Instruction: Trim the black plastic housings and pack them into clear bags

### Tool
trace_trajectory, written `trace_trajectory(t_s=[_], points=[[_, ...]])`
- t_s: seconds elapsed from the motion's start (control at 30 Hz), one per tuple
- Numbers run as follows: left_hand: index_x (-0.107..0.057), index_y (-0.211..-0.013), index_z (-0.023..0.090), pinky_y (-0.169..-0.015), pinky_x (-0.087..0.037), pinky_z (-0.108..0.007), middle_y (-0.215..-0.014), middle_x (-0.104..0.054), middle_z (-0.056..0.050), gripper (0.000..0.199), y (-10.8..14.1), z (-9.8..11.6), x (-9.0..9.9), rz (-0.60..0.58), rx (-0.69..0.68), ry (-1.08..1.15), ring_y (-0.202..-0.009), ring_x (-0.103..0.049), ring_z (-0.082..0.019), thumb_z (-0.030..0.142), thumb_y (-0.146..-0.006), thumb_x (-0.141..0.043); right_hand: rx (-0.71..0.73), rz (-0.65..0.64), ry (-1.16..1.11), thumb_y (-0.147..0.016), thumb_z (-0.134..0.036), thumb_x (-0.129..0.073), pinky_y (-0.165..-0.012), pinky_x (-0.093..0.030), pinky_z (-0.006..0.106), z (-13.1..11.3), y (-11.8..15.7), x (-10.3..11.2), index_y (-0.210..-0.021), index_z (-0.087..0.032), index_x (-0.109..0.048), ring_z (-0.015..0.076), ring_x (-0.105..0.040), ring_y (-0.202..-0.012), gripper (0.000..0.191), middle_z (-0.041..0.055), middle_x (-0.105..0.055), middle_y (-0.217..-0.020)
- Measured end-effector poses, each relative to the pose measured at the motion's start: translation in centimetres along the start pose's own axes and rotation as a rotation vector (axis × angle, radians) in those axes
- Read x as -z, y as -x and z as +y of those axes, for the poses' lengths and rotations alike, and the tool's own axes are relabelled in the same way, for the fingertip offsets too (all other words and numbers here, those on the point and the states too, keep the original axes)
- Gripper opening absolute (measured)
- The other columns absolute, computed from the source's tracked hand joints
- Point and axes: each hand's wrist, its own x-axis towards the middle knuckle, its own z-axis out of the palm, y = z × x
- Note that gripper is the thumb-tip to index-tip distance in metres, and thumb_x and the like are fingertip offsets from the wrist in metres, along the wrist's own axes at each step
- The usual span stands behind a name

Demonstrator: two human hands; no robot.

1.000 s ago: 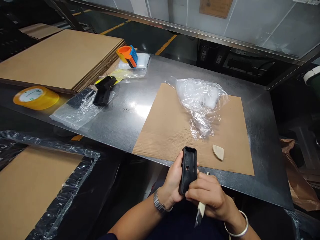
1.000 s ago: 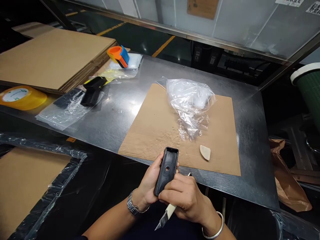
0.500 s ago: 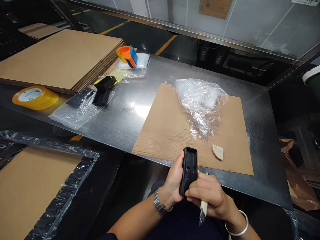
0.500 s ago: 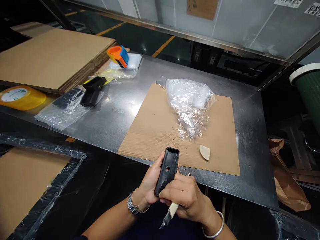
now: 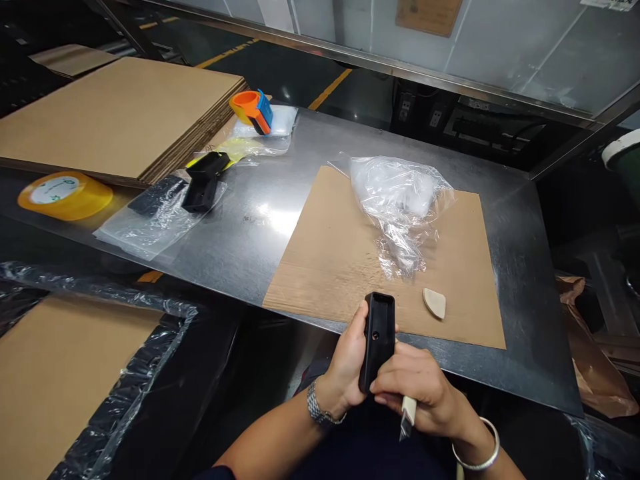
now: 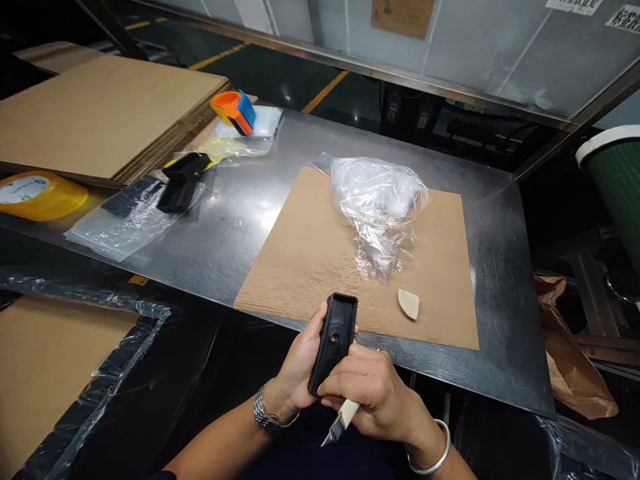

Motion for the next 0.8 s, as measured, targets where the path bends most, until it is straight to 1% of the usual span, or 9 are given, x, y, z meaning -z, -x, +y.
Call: trace_trajectory(t_s=[0.13,0.23,0.33,0.43,0.6,0.7,0.8], points=[[-0.064,-0.068,0.008,-0.050,-0.045,-0.021,-0.059,-0.062,-0.006,0.055,0.14,-0.04,-0.09,0.010,-0.015,-0.017,-0.050,-0.056,-0.012,0.056,-0.083,-0.042,-0.016,-0.020,0.021,-0.085,-0.018,-0.054,-0.066,-0.043,0.029,-0.04,0.03,0.10,-0.087,-0.018,-0.062,0.0129,-0.053,-0.069,0.008,0.0019,-0.064,-0.073],[-0.064,-0.067,0.008,-0.050,-0.045,-0.021,-0.059,-0.062,-0.006,0.056,0.01,-0.05,-0.02,-0.007,0.004,-0.011,-0.049,-0.056,-0.012,0.057,-0.083,-0.041,-0.021,-0.027,0.021,-0.086,-0.020,-0.053,-0.064,-0.042,0.028,0.04,0.05,0.11,-0.083,-0.017,-0.062,0.0124,-0.052,-0.065,0.009,0.0017,-0.063,-0.070],[-0.064,-0.066,0.007,-0.048,-0.044,-0.021,-0.057,-0.061,-0.006,0.058,-0.13,-0.01,0.05,-0.019,0.036,-0.009,-0.048,-0.054,-0.011,0.057,-0.083,-0.040,-0.019,-0.006,-0.030,-0.085,-0.019,-0.055,-0.067,-0.043,0.029,0.12,0.05,0.07,-0.088,-0.017,-0.062,0.0129,-0.054,-0.069,0.008,0.0024,-0.064,-0.074],[-0.063,-0.066,0.007,-0.047,-0.042,-0.020,-0.057,-0.060,-0.006,0.056,-0.13,-0.05,0.04,-0.014,0.033,-0.013,-0.047,-0.054,-0.010,0.056,-0.083,-0.040,-0.011,-0.007,-0.040,-0.085,-0.016,-0.055,-0.069,-0.043,0.030,0.18,0.06,0.04,-0.093,-0.017,-0.062,0.0133,-0.055,-0.072,0.011,0.0029,-0.065,-0.077],[-0.063,-0.068,0.007,-0.048,-0.043,-0.020,-0.060,-0.062,-0.006,0.054,-0.27,-0.21,0.11,-0.013,0.010,-0.010,-0.049,-0.056,-0.011,0.054,-0.084,-0.041,-0.023,-0.037,0.008,-0.086,-0.021,-0.053,-0.064,-0.042,0.028,0.18,-0.02,0.21,-0.084,-0.017,-0.061,0.0121,-0.052,-0.065,0.009,0.0019,-0.062,-0.070],[-0.063,-0.066,0.007,-0.047,-0.042,-0.020,-0.056,-0.061,-0.007,0.058,-0.53,0.00,0.22,-0.064,0.080,0.025,-0.047,-0.056,-0.012,0.055,-0.086,-0.036,-0.040,0.022,-0.086,-0.088,-0.024,-0.048,-0.066,-0.043,0.028,0.03,-0.08,0.32,-0.080,-0.017,-0.058,0.0126,-0.053,-0.067,0.014,0.0032,-0.063,-0.071],[-0.063,-0.066,0.006,-0.043,-0.041,-0.021,-0.052,-0.060,-0.009,0.064,-0.62,0.45,0.16,-0.137,0.155,0.039,-0.044,-0.055,-0.013,0.056,-0.087,-0.030,-0.129,0.155,-0.262,-0.089,-0.029,-0.046,-0.065,-0.044,0.030,-0.07,0.23,0.26,-0.079,-0.018,-0.053,0.0140,-0.055,-0.069,0.017,0.0057,-0.065,-0.077]])
